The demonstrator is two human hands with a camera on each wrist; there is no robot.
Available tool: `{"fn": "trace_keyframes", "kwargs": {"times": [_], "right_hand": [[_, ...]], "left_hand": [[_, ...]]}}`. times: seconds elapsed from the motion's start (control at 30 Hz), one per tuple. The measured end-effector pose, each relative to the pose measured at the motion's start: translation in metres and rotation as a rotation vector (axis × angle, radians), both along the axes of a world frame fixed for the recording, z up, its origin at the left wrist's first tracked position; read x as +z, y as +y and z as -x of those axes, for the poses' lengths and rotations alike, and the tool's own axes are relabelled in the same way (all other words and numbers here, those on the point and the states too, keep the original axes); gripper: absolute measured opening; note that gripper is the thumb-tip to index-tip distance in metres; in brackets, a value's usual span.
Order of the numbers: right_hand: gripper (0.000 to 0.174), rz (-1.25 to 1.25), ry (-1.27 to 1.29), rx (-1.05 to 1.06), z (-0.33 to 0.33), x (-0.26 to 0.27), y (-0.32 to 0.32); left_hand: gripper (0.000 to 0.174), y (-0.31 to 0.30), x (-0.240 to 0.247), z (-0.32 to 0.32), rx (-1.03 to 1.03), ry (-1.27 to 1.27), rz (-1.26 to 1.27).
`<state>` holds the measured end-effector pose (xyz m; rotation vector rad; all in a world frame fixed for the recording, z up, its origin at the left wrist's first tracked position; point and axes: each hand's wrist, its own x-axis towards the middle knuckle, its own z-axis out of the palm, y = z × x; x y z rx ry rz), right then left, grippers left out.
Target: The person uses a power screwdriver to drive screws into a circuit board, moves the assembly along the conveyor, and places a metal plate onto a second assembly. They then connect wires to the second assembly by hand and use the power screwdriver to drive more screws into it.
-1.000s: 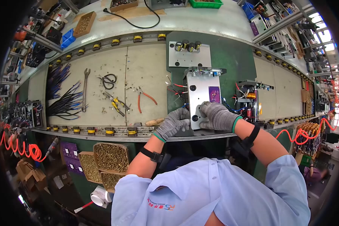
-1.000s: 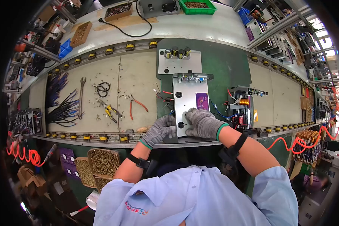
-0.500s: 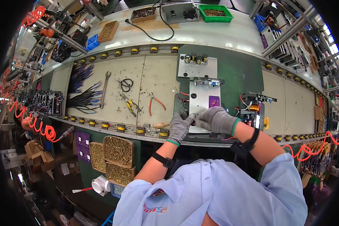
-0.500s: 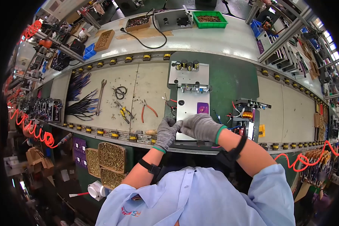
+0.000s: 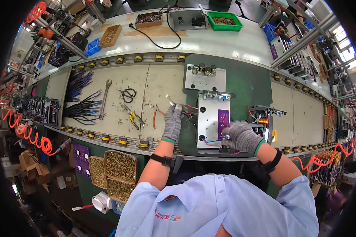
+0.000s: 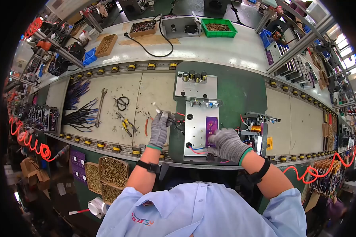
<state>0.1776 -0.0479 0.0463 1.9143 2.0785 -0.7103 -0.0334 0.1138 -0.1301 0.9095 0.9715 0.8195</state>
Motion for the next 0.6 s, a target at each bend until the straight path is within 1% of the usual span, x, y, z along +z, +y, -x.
{"fn": "trace_keyframes", "kwargs": {"times": [0.03, 0.07, 0.1, 0.13, 0.17, 0.23, 0.27, 0.3, 0.33, 0.37, 0.4, 0.43, 0.47, 0.5, 0.57, 0.6], "right_hand": [[0.032, -0.163, 0.001, 0.01, 0.0, 0.003, 0.005], [0.031, -0.122, 0.058, -0.018, 0.008, 0.02, 0.024], [0.027, -0.198, 0.146, -0.033, 0.014, 0.021, 0.041], [0.024, -0.292, 0.245, -0.075, 0.018, 0.013, 0.055], [0.024, -0.293, 0.239, -0.077, 0.022, 0.004, 0.074], [0.028, -0.398, 0.353, -0.163, 0.031, -0.008, 0.106], [0.028, -0.399, 0.347, -0.163, 0.041, 0.001, 0.113], [0.03, -0.403, 0.241, -0.197, 0.05, 0.015, 0.117], [0.032, -0.403, 0.135, -0.229, 0.058, 0.028, 0.121], [0.032, -0.397, 0.13, -0.228, 0.065, 0.037, 0.123], [0.035, -0.256, 0.052, -0.258, 0.072, 0.045, 0.126], [0.039, -0.12, -0.026, -0.29, 0.075, 0.05, 0.128], [0.039, -0.113, -0.024, -0.343, 0.074, 0.044, 0.128], [0.039, -0.116, -0.031, -0.35, 0.07, 0.036, 0.128], [0.041, -0.181, 0.035, -0.275, 0.059, 0.026, 0.128], [0.039, -0.154, 0.005, -0.293, 0.057, 0.022, 0.125]], "left_hand": [[0.026, -0.006, 0.014, 0.003, 0.001, -0.003, 0.003], [0.027, -0.013, 0.04, 0.003, -0.071, -0.12, -0.009], [0.028, -0.017, 0.055, 0.004, -0.145, -0.237, -0.024], [0.028, -0.015, 0.049, 0.005, -0.213, -0.301, -0.017], [0.028, -0.014, 0.05, 0.006, -0.216, -0.306, -0.017], [0.025, -0.013, 0.055, 0.006, -0.405, -0.308, -0.007], [0.022, -0.017, 0.078, 0.001, -0.292, -0.288, 0.04], [0.022, -0.013, 0.07, 0.002, -0.295, -0.294, 0.039], [0.023, -0.01, 0.057, 0.004, -0.357, -0.244, -0.01], [0.023, -0.01, 0.053, 0.006, -0.416, -0.193, -0.056], [0.023, -0.012, 0.051, 0.006, -0.415, -0.198, -0.052], [0.023, -0.016, 0.056, 0.004, -0.419, 0.003, -0.291], [0.024, -0.018, 0.06, 0.001, -0.418, 0.204, -0.529], [0.024, -0.018, 0.057, -0.003, -0.423, 0.196, -0.533], [0.02, -0.014, 0.051, -0.012, -0.369, 0.085, -0.305], [0.02, -0.014, 0.048, -0.013, -0.376, 0.078, -0.308]]}}
